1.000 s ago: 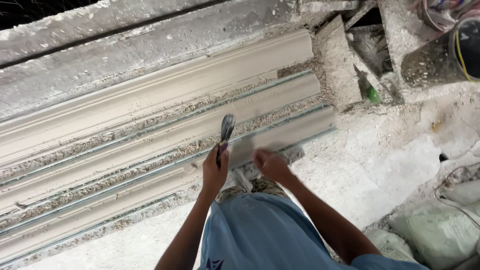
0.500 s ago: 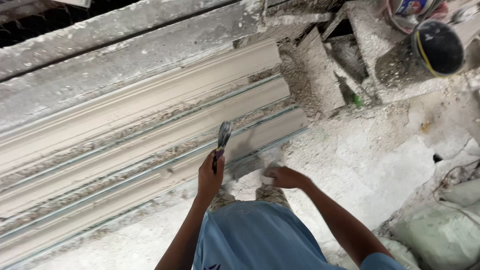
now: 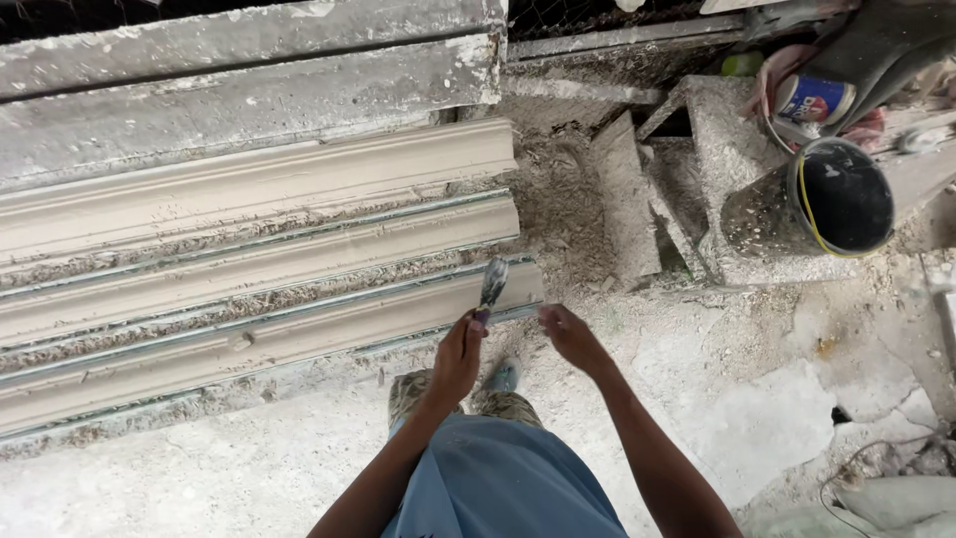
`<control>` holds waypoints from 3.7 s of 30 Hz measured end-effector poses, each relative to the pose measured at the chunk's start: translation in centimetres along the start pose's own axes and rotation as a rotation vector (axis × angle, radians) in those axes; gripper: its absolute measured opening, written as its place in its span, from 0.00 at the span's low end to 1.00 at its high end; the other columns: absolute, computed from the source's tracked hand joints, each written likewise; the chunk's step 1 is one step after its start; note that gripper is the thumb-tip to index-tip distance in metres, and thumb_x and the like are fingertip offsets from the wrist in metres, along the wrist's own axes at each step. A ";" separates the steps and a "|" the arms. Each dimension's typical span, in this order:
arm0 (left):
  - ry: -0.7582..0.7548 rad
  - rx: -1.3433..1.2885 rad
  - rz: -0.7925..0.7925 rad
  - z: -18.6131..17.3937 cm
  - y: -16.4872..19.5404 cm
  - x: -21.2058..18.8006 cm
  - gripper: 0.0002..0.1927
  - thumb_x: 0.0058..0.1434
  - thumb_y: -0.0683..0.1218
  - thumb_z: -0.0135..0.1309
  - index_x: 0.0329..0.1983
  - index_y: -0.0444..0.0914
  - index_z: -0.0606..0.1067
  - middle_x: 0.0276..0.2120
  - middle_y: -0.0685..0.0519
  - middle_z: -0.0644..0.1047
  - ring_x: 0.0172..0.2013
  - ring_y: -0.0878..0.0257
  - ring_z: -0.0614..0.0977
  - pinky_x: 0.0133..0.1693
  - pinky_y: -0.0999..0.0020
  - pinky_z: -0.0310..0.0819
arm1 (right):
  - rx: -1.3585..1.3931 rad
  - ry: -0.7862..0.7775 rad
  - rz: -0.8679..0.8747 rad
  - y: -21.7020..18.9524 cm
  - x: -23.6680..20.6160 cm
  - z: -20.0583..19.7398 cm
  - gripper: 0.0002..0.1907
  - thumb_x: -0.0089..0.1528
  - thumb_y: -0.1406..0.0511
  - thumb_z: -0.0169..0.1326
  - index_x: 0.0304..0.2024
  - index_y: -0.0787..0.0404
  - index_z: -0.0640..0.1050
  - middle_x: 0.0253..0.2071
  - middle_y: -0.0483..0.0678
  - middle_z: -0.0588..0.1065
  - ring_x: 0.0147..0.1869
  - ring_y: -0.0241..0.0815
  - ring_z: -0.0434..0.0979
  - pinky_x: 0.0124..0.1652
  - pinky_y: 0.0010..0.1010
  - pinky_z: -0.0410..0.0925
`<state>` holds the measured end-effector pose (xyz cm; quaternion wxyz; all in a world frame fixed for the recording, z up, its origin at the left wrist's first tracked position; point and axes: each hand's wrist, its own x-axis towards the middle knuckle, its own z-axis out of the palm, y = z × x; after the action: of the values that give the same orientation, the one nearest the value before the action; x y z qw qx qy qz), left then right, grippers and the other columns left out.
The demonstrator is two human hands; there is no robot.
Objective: The person uses a small knife to scrape dried plaster residue off decorative white cornice moldings laid on a workbench, working along the grooves of each piece and brushing debris aside with their hand. They reposition the moldings and continue scraping different sections and edges.
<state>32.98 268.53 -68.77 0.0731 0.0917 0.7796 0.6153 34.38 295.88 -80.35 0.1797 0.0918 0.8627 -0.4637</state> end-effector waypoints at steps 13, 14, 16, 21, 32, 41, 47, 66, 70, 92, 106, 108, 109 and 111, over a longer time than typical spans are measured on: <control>-0.223 0.239 0.176 1.2 -4.8 13.7 0.17 0.78 0.50 0.41 0.50 0.33 0.74 0.51 0.37 0.79 0.48 0.50 0.82 0.51 0.54 0.82 | 0.543 0.067 0.153 -9.5 -0.3 -5.2 0.26 0.70 0.60 0.41 0.72 0.53 0.63 0.48 0.45 0.77 0.23 0.28 0.67 0.21 0.20 0.66; -0.170 0.310 0.186 -0.1 -5.2 16.4 0.15 0.74 0.49 0.44 0.51 0.32 0.74 0.50 0.35 0.78 0.46 0.48 0.81 0.47 0.54 0.82 | 0.497 0.104 0.202 -9.5 0.5 -6.2 0.25 0.70 0.60 0.42 0.71 0.53 0.64 0.44 0.45 0.77 0.23 0.28 0.66 0.20 0.21 0.64; -0.096 0.475 0.148 -3.0 -6.2 22.4 0.17 0.71 0.48 0.48 0.54 0.30 0.71 0.48 0.33 0.76 0.45 0.46 0.80 0.44 0.54 0.82 | 0.403 0.174 0.303 -9.7 2.6 -8.2 0.24 0.71 0.60 0.43 0.70 0.52 0.67 0.37 0.46 0.76 0.22 0.29 0.63 0.19 0.23 0.61; 0.108 0.864 0.142 -7.2 -8.5 35.7 0.26 0.72 0.50 0.46 0.68 0.31 0.64 0.63 0.30 0.66 0.64 0.38 0.68 0.60 0.38 0.66 | 0.280 0.261 0.217 -10.3 9.7 -9.8 0.21 0.70 0.57 0.49 0.63 0.55 0.76 0.27 0.40 0.72 0.23 0.27 0.63 0.23 0.25 0.59; 0.155 1.044 0.068 -5.9 -10.9 39.5 0.29 0.77 0.55 0.37 0.78 0.42 0.58 0.76 0.38 0.52 0.75 0.34 0.46 0.68 0.26 0.41 | 0.117 0.293 -0.027 -3.8 20.2 -8.6 0.19 0.70 0.57 0.49 0.54 0.62 0.79 0.24 0.43 0.73 0.24 0.32 0.69 0.26 0.30 0.64; 0.132 1.054 0.053 -5.9 -11.3 40.7 0.29 0.77 0.55 0.36 0.79 0.43 0.57 0.76 0.37 0.51 0.75 0.33 0.45 0.67 0.24 0.40 | 0.110 0.235 0.007 -4.7 21.2 -9.7 0.19 0.69 0.59 0.49 0.59 0.58 0.78 0.23 0.46 0.73 0.23 0.35 0.68 0.24 0.33 0.63; 0.127 1.030 0.046 -5.9 -11.5 40.4 0.30 0.77 0.56 0.35 0.79 0.43 0.56 0.77 0.38 0.50 0.76 0.34 0.44 0.67 0.24 0.40 | 0.048 0.310 -0.013 -6.0 22.6 -9.0 0.21 0.68 0.58 0.51 0.60 0.60 0.77 0.22 0.48 0.73 0.23 0.35 0.70 0.26 0.33 0.65; 0.145 1.026 0.060 -6.3 -10.5 40.2 0.30 0.77 0.57 0.35 0.79 0.42 0.57 0.76 0.39 0.50 0.76 0.36 0.43 0.69 0.26 0.38 | 0.022 0.301 -0.149 -4.8 22.5 -11.7 0.23 0.71 0.56 0.48 0.62 0.61 0.76 0.25 0.47 0.75 0.24 0.32 0.71 0.24 0.29 0.65; 0.104 1.004 0.041 -6.6 -10.2 40.3 0.30 0.77 0.57 0.35 0.79 0.43 0.56 0.76 0.38 0.50 0.76 0.34 0.43 0.68 0.26 0.38 | -0.021 0.260 -0.064 -7.2 25.4 -10.2 0.23 0.71 0.57 0.47 0.63 0.61 0.75 0.26 0.48 0.76 0.22 0.36 0.70 0.23 0.32 0.64; 0.162 0.986 0.103 -7.0 -11.0 40.2 0.28 0.76 0.57 0.39 0.76 0.43 0.61 0.75 0.38 0.55 0.76 0.35 0.48 0.67 0.25 0.43 | -0.144 0.191 -0.055 -13.1 29.4 -14.8 0.19 0.72 0.55 0.46 0.57 0.58 0.77 0.28 0.49 0.78 0.26 0.38 0.75 0.28 0.36 0.69; 0.120 0.981 0.040 -7.4 -10.2 40.7 0.30 0.75 0.59 0.33 0.77 0.44 0.58 0.75 0.37 0.54 0.75 0.34 0.46 0.67 0.26 0.39 | -0.329 0.100 0.009 -15.9 32.9 -16.0 0.25 0.72 0.53 0.41 0.67 0.55 0.70 0.38 0.52 0.82 0.27 0.37 0.80 0.27 0.30 0.74; 0.134 0.969 0.030 -7.4 -10.2 40.6 0.30 0.76 0.59 0.33 0.77 0.45 0.58 0.75 0.37 0.55 0.75 0.34 0.47 0.68 0.27 0.40 | -0.349 0.044 0.022 -15.7 32.9 -16.0 0.26 0.72 0.53 0.39 0.69 0.52 0.70 0.35 0.52 0.82 0.24 0.41 0.75 0.24 0.34 0.72; 0.138 0.965 0.038 -7.4 -10.3 40.6 0.30 0.76 0.59 0.33 0.77 0.44 0.58 0.75 0.37 0.55 0.76 0.35 0.47 0.68 0.27 0.40 | -0.360 0.012 0.033 -15.5 32.8 -15.8 0.26 0.72 0.53 0.39 0.70 0.50 0.69 0.33 0.52 0.81 0.23 0.43 0.73 0.23 0.36 0.71; 0.144 0.966 0.053 -7.3 -10.4 40.5 0.29 0.77 0.59 0.33 0.77 0.44 0.58 0.75 0.37 0.55 0.77 0.35 0.47 0.68 0.27 0.42 | -0.403 0.280 -0.285 -15.3 33.3 -14.6 0.21 0.76 0.51 0.43 0.65 0.52 0.74 0.38 0.52 0.82 0.31 0.44 0.80 0.30 0.33 0.72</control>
<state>-8.64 268.66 -77.24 -0.0476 0.0920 0.9763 0.1899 -4.43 299.26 -74.40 0.0065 -0.0048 0.9582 -0.2861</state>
